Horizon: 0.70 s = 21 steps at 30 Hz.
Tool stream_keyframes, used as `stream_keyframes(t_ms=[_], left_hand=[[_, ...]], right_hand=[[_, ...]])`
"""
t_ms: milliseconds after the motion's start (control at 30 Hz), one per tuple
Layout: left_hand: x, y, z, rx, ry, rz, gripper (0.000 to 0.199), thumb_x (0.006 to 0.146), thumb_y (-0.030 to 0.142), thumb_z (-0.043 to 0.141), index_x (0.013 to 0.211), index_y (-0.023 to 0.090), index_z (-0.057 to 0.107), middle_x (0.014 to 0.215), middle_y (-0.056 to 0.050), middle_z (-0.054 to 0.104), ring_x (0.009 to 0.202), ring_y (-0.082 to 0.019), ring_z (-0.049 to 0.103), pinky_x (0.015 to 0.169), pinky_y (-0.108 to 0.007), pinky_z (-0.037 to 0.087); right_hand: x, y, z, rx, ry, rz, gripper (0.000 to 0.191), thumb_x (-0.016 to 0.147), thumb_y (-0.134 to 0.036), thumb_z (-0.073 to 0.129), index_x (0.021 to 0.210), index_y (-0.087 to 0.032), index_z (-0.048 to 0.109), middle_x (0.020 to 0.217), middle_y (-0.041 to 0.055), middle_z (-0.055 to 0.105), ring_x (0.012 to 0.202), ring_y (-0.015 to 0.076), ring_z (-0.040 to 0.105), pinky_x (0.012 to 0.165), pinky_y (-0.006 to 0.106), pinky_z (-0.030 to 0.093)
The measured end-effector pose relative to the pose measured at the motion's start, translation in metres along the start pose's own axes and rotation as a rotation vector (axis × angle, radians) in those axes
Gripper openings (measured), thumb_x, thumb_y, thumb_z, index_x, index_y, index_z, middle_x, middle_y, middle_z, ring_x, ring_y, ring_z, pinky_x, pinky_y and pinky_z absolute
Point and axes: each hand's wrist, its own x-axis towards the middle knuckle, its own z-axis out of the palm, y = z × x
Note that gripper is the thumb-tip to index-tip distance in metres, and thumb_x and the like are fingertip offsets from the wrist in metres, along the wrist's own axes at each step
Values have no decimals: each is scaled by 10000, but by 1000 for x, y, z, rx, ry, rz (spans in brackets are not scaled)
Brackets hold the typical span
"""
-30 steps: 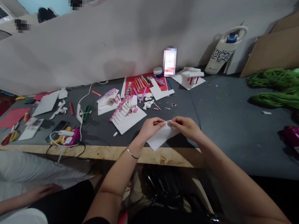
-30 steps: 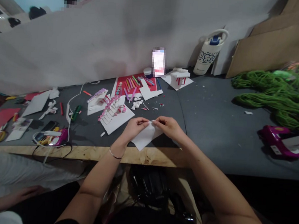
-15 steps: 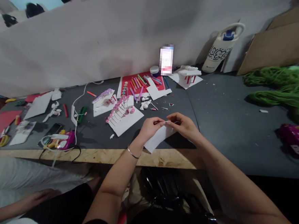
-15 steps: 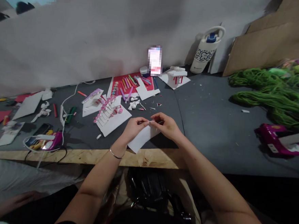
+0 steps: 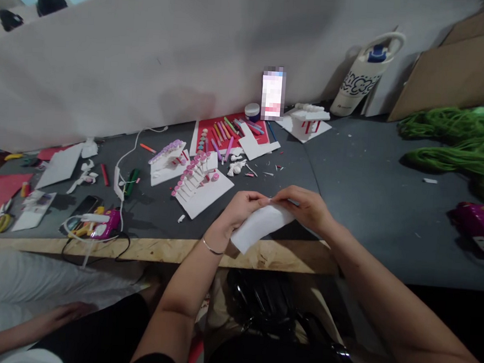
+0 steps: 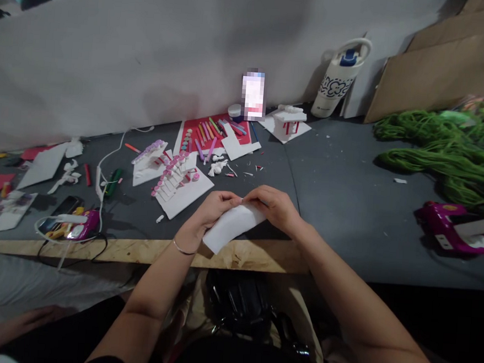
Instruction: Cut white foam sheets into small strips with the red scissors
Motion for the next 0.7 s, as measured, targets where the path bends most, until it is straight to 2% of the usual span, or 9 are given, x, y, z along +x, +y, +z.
stream_keyframes(t_ms=[133, 267, 333, 467, 567, 700], left_hand=[[-3, 1, 0, -45, -6, -38, 198, 742, 347, 879, 743, 177, 777, 661, 8, 651, 606, -114, 495, 627, -276, 394], [-7, 1, 2, -10, 13, 13, 195, 736, 348, 875, 767, 180, 781, 675, 9, 667, 626, -120, 517, 637, -276, 401], [-8, -1, 2, 9, 20, 55, 220, 725, 373, 875, 764, 178, 780, 690, 3, 687, 635, -121, 519, 641, -272, 403], [-6, -6, 3, 89, 54, 156, 245, 738, 407, 850, 786, 170, 806, 718, -9, 723, 656, -127, 532, 641, -263, 397], [-4, -7, 5, 197, 91, 219, 200, 782, 366, 810, 805, 169, 829, 758, -23, 762, 697, -144, 579, 659, -266, 415], [-4, -6, 9, 325, 124, 253, 162, 856, 318, 769, 827, 177, 843, 820, -39, 808, 752, -168, 647, 698, -274, 452]], right_hand=[[0, 0, -3, -51, -46, -43, 256, 963, -376, 606, 875, -337, 843, 980, 62, 861, 916, 260, 791, 879, 417, 635], [-1, -1, -2, 4, -73, -11, 212, 945, -369, 639, 886, -307, 834, 978, 64, 861, 918, 252, 796, 888, 404, 633], [-2, -1, -1, 73, -68, 53, 203, 932, -414, 680, 932, -281, 832, 973, 71, 863, 903, 248, 796, 875, 393, 630], [-1, -3, 1, 187, -36, 241, 382, 906, -552, 706, 1068, -231, 833, 1014, 94, 874, 902, 248, 793, 819, 369, 615], [2, -4, 2, 167, -55, 305, 440, 830, -612, 761, 982, -207, 839, 951, 102, 863, 844, 240, 765, 776, 353, 589], [5, -4, 2, 119, -69, 293, 448, 822, -645, 737, 883, -212, 835, 852, 90, 833, 779, 219, 718, 717, 330, 539]])
